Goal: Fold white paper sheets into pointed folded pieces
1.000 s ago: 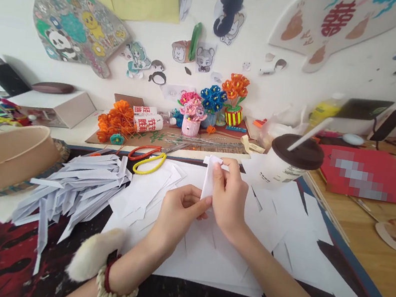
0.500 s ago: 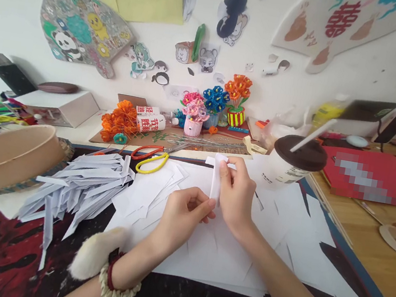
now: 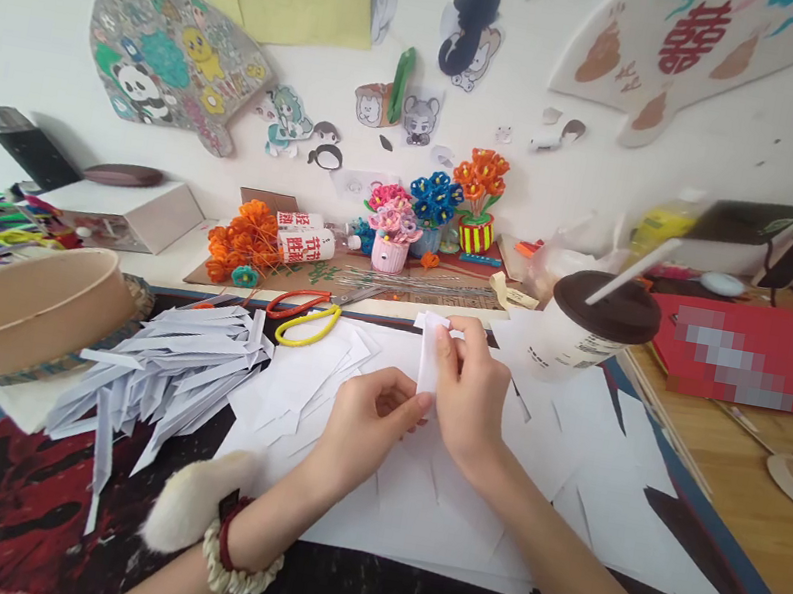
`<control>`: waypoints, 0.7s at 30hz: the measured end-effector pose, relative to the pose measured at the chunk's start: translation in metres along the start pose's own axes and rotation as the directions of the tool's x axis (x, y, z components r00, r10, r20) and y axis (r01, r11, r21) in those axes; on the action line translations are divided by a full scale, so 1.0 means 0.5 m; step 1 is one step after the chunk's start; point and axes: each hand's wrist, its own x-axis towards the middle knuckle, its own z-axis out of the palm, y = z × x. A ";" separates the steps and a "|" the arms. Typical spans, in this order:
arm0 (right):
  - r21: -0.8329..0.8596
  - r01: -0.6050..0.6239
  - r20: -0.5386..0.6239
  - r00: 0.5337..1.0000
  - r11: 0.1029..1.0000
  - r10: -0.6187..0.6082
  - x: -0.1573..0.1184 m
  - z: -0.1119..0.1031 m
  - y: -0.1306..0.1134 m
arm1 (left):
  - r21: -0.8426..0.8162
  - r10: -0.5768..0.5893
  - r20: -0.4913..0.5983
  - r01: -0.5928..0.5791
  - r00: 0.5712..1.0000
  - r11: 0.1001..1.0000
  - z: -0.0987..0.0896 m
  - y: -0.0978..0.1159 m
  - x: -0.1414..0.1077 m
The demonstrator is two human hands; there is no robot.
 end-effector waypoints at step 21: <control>0.033 0.052 0.042 0.998 0.998 -0.054 -0.014 0.002 -0.003 | -0.037 -0.011 -0.037 0.009 0.999 0.999 -0.005 0.007 0.000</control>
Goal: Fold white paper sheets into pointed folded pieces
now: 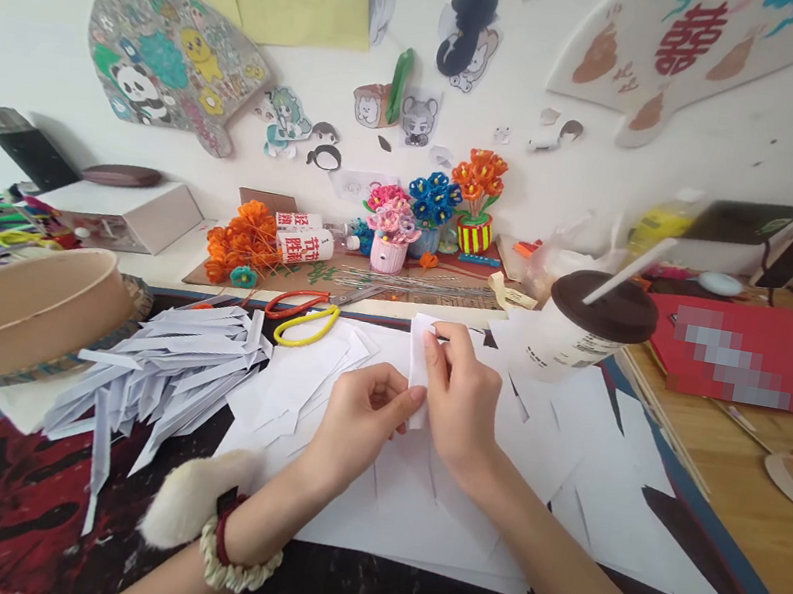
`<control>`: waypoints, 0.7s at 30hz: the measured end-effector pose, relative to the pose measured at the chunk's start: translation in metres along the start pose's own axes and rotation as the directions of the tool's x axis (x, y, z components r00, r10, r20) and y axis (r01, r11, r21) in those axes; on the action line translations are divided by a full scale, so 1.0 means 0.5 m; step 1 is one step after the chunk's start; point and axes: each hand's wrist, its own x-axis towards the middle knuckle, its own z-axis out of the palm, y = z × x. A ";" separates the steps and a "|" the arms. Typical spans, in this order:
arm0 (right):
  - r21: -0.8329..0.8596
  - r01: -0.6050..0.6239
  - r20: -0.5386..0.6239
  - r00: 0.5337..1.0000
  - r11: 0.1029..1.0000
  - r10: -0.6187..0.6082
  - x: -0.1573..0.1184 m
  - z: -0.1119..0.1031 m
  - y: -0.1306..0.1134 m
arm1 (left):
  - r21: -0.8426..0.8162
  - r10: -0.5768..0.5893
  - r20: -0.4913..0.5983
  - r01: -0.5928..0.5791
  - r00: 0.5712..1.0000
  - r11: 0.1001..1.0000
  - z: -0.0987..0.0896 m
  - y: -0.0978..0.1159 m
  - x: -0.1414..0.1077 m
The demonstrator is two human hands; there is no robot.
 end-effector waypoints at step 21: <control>0.021 0.020 0.053 0.998 1.000 -0.022 -0.009 0.001 -0.011 | -0.054 0.014 -0.024 -0.015 1.000 0.998 -0.005 0.012 0.001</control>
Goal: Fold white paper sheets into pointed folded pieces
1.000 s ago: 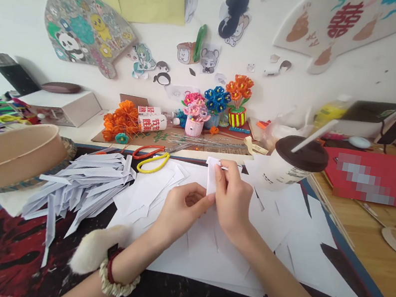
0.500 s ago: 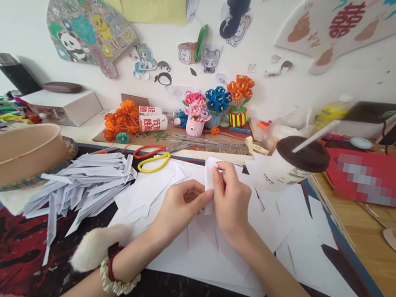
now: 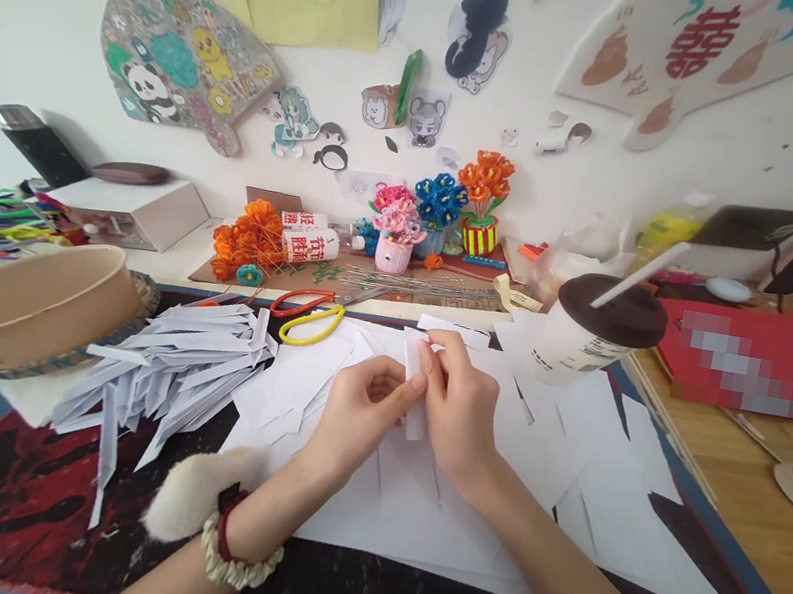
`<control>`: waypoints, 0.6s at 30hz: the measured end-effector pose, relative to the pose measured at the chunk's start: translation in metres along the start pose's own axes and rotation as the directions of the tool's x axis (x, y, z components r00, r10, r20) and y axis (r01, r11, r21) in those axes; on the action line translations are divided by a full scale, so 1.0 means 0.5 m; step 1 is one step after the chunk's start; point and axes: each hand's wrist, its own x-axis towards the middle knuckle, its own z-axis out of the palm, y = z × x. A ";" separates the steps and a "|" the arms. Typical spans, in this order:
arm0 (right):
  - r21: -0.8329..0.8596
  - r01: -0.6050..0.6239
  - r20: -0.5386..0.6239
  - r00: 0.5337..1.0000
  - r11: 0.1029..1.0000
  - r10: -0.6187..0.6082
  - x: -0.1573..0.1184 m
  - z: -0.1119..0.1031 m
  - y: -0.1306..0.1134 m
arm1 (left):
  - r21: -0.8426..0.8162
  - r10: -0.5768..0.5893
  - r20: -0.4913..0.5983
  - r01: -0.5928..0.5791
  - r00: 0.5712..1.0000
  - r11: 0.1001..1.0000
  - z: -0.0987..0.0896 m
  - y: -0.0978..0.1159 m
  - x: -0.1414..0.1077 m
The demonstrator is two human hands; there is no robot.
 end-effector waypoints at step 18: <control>0.007 0.044 0.003 0.999 0.999 -0.044 -0.004 -0.003 -0.006 | -0.020 0.022 -0.039 -0.022 0.999 1.000 -0.004 -0.001 0.001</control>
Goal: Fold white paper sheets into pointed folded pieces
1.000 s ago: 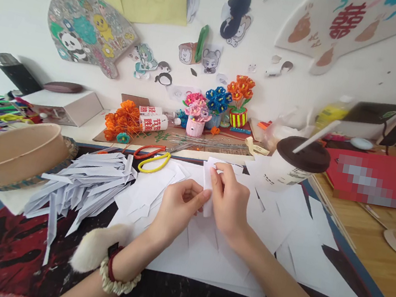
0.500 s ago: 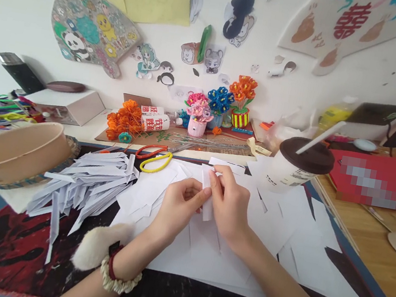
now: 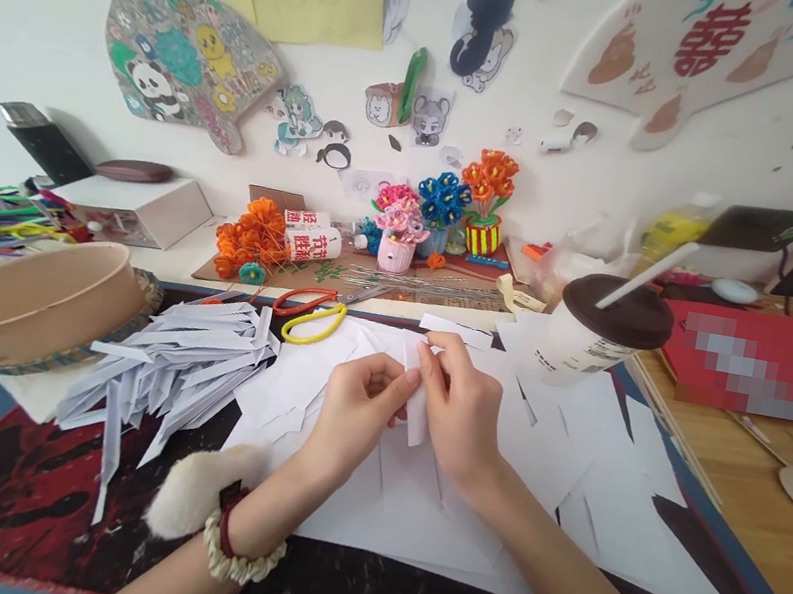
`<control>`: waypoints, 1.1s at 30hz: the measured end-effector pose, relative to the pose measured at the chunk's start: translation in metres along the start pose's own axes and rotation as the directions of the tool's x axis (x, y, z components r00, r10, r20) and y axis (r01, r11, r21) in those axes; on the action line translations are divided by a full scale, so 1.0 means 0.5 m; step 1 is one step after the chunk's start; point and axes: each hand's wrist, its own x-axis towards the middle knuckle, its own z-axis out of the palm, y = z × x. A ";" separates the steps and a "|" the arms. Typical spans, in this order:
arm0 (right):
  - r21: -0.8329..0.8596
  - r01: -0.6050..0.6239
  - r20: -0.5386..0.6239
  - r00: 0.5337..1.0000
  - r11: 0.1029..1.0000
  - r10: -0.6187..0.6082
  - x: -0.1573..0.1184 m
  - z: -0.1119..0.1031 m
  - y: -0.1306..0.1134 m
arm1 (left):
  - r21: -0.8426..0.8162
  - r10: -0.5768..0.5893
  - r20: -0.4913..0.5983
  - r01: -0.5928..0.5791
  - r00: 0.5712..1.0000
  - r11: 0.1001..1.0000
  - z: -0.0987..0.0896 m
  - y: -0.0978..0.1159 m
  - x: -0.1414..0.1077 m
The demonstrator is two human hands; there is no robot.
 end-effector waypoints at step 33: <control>0.394 -0.424 0.370 0.885 0.815 0.281 0.008 -0.010 -0.015 | 0.067 0.185 -0.146 -0.177 0.972 0.982 -0.026 0.002 0.012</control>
